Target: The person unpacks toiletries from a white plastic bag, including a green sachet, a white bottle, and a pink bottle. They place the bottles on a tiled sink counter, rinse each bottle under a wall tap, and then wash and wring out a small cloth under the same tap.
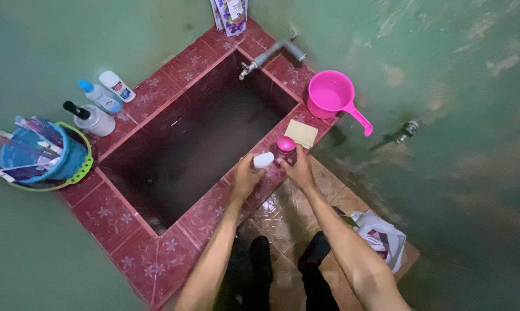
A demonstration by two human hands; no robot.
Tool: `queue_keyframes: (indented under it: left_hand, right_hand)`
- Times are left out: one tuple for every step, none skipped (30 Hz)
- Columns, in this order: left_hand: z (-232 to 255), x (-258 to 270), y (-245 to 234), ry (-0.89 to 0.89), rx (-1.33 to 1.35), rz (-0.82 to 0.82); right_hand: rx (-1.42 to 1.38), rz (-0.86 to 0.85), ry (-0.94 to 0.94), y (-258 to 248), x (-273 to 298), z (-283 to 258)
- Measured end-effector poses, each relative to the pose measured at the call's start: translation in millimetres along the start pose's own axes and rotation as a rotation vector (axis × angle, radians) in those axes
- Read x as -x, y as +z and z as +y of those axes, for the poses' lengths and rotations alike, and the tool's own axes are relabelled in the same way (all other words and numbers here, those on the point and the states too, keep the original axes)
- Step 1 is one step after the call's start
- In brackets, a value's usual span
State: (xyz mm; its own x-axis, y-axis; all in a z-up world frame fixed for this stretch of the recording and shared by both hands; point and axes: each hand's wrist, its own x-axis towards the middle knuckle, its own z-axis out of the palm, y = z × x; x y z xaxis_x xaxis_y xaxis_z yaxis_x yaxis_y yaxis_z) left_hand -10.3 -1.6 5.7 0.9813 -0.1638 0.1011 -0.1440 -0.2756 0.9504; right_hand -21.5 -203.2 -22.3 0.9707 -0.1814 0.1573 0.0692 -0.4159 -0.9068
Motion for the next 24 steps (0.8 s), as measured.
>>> queue_keyframes:
  left_hand:
    - [0.9, 0.1, -1.1, 0.027, 0.057, 0.006]
    - [1.6, 0.4, -1.5, 0.048, -0.014, 0.024]
    - [2.3, 0.9, -2.2, 0.069, -0.084, 0.042]
    - [2.8, 1.6, -4.1, 0.090, -0.154, 0.061]
    - [3.2, 2.4, -6.7, 0.064, -0.160, 0.067]
    - [3.4, 3.3, -9.5, 0.037, -0.166, 0.074]
    - [3.6, 4.3, -12.3, 0.010, -0.172, 0.082]
    - [3.9, 7.5, -14.5, 0.043, -0.165, 0.097]
    - [3.9, 11.3, -16.6, 0.076, -0.158, 0.111]
    - [3.1, 14.5, -19.4, 0.111, -0.151, 0.128]
    - [2.3, 18.1, -20.4, 0.102, -0.152, 0.150]
    - [1.7, 20.6, -20.2, 0.095, -0.154, 0.172]
    - [0.7, 22.2, -19.8, 0.088, -0.156, 0.194]
    - [-1.0, 22.5, -18.7, 0.028, -0.175, 0.177]
    - [-3.2, 22.7, -17.6, -0.032, -0.193, 0.161]
    - [-5.7, 23.5, -16.4, -0.092, -0.210, 0.144]
    - [-8.4, 24.4, -15.6, -0.076, -0.199, 0.154]
    - [-11.1, 24.2, -15.3, -0.058, -0.189, 0.162]
    - [-13.7, 23.7, -15.0, -0.041, -0.178, 0.170]
    - [-16.0, 23.4, -14.4, -0.029, -0.167, 0.171]
    - [-18.1, 23.1, -13.8, -0.017, -0.155, 0.172]
    - [-20.1, 22.4, -13.2, -0.003, -0.143, 0.171]
    - [-22.0, 22.1, -12.9, -0.007, -0.154, 0.164]
    - [-23.8, 22.9, -13.1, -0.011, -0.165, 0.156]
  right_hand:
    - [0.011, 0.009, -0.011, 1.7, 0.5, -0.2]
    - [0.022, 0.016, -0.020, 2.6, 0.9, 0.1]
    - [0.011, 0.017, -0.043, 3.4, 1.1, 0.3]
    - [0.002, 0.017, -0.067, 4.3, 1.2, 0.1]
    - [-0.008, 0.017, -0.091, 5.9, 1.4, -0.4]
    - [0.000, 0.006, -0.060, 7.8, 1.3, -0.7]
    - [0.008, -0.004, -0.029, 9.4, 0.7, -0.9]
    - [0.016, -0.017, 0.004, 10.3, 2.2, -1.1]
    - [0.003, -0.016, -0.011, 11.7, 4.1, -1.4]
    - [-0.012, -0.016, -0.030, 14.5, 5.3, -2.1]
    - [-0.026, -0.016, -0.048, 17.6, 7.2, -3.0]
    - [-0.039, -0.034, 0.013, 20.3, 8.3, -4.1]
    - [-0.052, -0.053, 0.073, 22.7, 9.4, -5.1]
    - [-0.063, -0.071, 0.134, 24.3, 10.2, -5.8]
    - [-0.056, -0.062, 0.127, 25.7, 11.0, -6.3]
    - [-0.048, -0.054, 0.120, 26.2, 12.6, -6.6]
    - [-0.041, -0.046, 0.113, 26.7, 14.2, -6.7]
    - [-0.036, -0.056, 0.132, 26.8, 14.8, -6.6]
    - [-0.032, -0.067, 0.151, 26.6, 15.1, -6.2]
    - [-0.028, -0.076, 0.172, 26.2, 16.0, -5.4]
    - [-0.028, -0.065, 0.158, 25.9, 16.4, -4.3]
    - [-0.027, -0.053, 0.145, 25.5, 16.3, -3.0]
    - [-0.026, -0.040, 0.131, 25.3, 16.0, -1.6]
    - [-0.018, -0.036, 0.116, 25.5, 16.4, -0.4]
